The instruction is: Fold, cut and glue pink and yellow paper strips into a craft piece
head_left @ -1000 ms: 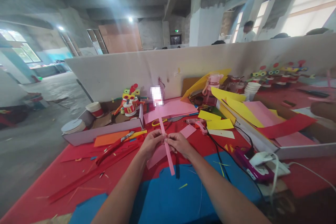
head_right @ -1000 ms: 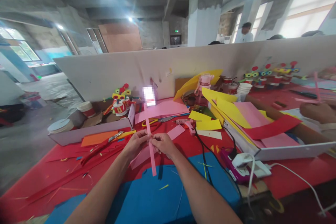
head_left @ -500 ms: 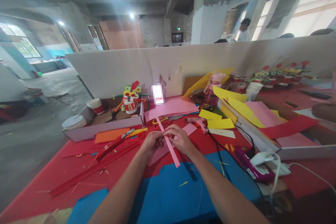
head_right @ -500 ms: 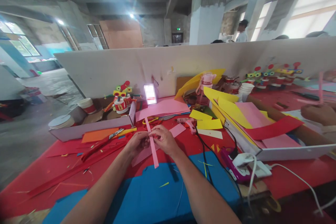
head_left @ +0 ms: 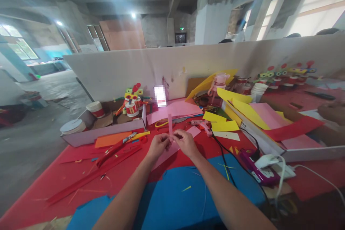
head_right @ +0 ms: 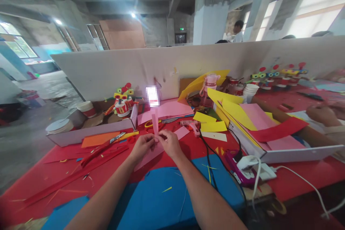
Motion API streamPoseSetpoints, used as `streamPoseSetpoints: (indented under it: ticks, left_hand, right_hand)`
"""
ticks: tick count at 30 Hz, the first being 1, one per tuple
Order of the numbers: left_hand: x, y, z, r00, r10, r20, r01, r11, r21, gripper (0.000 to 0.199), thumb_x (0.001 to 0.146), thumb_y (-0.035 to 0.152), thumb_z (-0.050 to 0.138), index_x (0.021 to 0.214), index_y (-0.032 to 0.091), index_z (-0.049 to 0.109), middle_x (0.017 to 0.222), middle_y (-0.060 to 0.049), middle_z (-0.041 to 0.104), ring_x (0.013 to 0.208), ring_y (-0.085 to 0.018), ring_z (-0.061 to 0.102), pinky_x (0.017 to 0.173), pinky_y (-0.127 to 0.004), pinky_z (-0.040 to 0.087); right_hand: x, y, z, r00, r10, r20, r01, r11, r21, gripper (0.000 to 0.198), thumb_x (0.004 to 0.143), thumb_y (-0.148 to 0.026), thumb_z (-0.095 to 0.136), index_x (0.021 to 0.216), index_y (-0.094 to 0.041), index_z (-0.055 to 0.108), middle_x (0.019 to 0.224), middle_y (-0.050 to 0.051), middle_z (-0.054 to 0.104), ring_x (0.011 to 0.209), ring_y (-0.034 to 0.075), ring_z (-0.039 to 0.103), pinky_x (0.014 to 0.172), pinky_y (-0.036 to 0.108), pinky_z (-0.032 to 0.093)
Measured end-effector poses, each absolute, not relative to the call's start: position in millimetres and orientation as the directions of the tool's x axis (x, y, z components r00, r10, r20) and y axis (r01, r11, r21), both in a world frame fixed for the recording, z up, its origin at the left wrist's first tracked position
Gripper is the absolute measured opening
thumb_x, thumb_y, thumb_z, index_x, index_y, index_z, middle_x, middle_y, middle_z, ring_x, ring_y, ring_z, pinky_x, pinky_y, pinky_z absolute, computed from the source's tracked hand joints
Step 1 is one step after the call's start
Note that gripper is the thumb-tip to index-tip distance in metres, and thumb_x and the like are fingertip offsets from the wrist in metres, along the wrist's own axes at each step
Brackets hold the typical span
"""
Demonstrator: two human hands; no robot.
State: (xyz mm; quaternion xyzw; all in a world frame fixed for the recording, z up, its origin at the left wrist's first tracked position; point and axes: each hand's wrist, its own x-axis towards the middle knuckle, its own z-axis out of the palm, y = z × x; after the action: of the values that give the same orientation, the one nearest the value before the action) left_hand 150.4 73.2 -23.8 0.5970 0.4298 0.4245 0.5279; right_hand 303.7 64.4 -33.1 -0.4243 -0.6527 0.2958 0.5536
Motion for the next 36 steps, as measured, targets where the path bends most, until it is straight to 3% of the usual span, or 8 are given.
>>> streamPoseSetpoints:
  ticks: [3, 9, 17, 21, 24, 28, 33, 36]
  left_hand:
    - [152, 71, -24, 0.305, 0.945, 0.114, 0.197, -0.180, 0.964, 0.013, 0.071, 0.025, 0.057, 0.060, 0.017, 0.056, 0.050, 0.003, 0.053, 0.042, -0.009, 0.046, 0.044, -0.021, 0.035]
    - [151, 69, -23, 0.331, 0.932, 0.148, 0.346, -0.265, 0.900, 0.011, 0.069, 0.018, 0.054, 0.059, 0.018, 0.057, 0.049, 0.003, 0.053, 0.047, -0.011, 0.048, 0.050, -0.021, 0.034]
    - [151, 68, -23, 0.455, 0.884, 0.106, 0.347, -0.285, 0.893, 0.011, 0.068, 0.017, 0.053, 0.059, 0.017, 0.058, 0.053, 0.002, 0.053, 0.050, -0.011, 0.047, 0.051, -0.022, 0.033]
    - [155, 64, -19, 0.442, 0.895, 0.065, 0.224, -0.181, 0.958, 0.013, 0.074, 0.026, 0.056, 0.072, 0.016, 0.063, 0.058, 0.001, 0.058, 0.049, -0.012, 0.050, 0.049, -0.022, 0.036]
    - [157, 63, -17, 0.425, 0.904, 0.044, 0.215, -0.148, 0.965, 0.020, 0.076, 0.034, 0.059, 0.067, 0.016, 0.062, 0.051, 0.002, 0.054, 0.044, -0.011, 0.048, 0.045, -0.022, 0.034]
    - [154, 65, -19, 0.433, 0.901, 0.033, 0.223, -0.143, 0.964, 0.021, 0.074, 0.032, 0.062, 0.060, 0.017, 0.059, 0.048, 0.002, 0.052, 0.042, -0.011, 0.047, 0.044, -0.022, 0.033]
    - [153, 65, -19, 0.441, 0.895, 0.069, 0.239, -0.191, 0.952, 0.014, 0.074, 0.029, 0.061, 0.075, 0.016, 0.067, 0.053, 0.002, 0.055, 0.045, -0.011, 0.046, 0.046, -0.022, 0.033]
    - [154, 64, -16, 0.437, 0.898, 0.048, 0.228, -0.163, 0.960, 0.017, 0.074, 0.032, 0.063, 0.073, 0.016, 0.066, 0.052, 0.002, 0.054, 0.044, -0.010, 0.045, 0.045, -0.022, 0.032]
  right_hand:
    - [306, 69, -35, 0.053, 0.908, 0.415, 0.106, 0.408, -0.907, 0.020, 0.076, -0.042, 0.066, 0.075, -0.022, 0.064, 0.083, 0.004, 0.064, 0.077, 0.018, 0.058, 0.071, 0.030, 0.047]
    - [307, 70, -32, 0.033, 0.981, 0.192, -0.171, 0.195, -0.966, 0.033, 0.070, -0.050, 0.070, 0.075, -0.020, 0.058, 0.064, -0.003, 0.054, 0.056, 0.011, 0.046, 0.054, 0.024, 0.039]
    - [306, 69, -30, 0.085, 0.962, 0.260, -0.181, 0.272, -0.945, 0.030, 0.073, -0.047, 0.069, 0.072, -0.020, 0.059, 0.064, -0.003, 0.054, 0.059, 0.012, 0.049, 0.058, 0.025, 0.041]
    - [304, 66, -30, 0.049, 0.969, 0.243, -0.201, 0.248, -0.948, 0.028, 0.073, -0.046, 0.069, 0.071, -0.020, 0.059, 0.064, -0.002, 0.056, 0.059, 0.013, 0.051, 0.058, 0.026, 0.042]
    - [302, 65, -28, 0.053, 0.970, 0.237, -0.213, 0.243, -0.946, 0.028, 0.073, -0.046, 0.070, 0.071, -0.020, 0.059, 0.065, -0.002, 0.056, 0.058, 0.012, 0.050, 0.057, 0.025, 0.042]
    - [304, 65, -26, 0.079, 0.965, 0.250, -0.231, 0.262, -0.937, 0.029, 0.073, -0.047, 0.070, 0.073, -0.020, 0.059, 0.063, -0.003, 0.055, 0.056, 0.012, 0.049, 0.056, 0.025, 0.042]
    - [306, 65, -25, 0.067, 0.963, 0.262, -0.185, 0.270, -0.945, 0.031, 0.074, -0.047, 0.069, 0.066, -0.020, 0.056, 0.060, -0.003, 0.052, 0.057, 0.012, 0.049, 0.057, 0.025, 0.041]
    - [306, 64, -25, 0.076, 0.961, 0.264, -0.189, 0.274, -0.943, 0.031, 0.075, -0.047, 0.069, 0.065, -0.020, 0.055, 0.058, -0.003, 0.053, 0.056, 0.012, 0.049, 0.056, 0.025, 0.041]
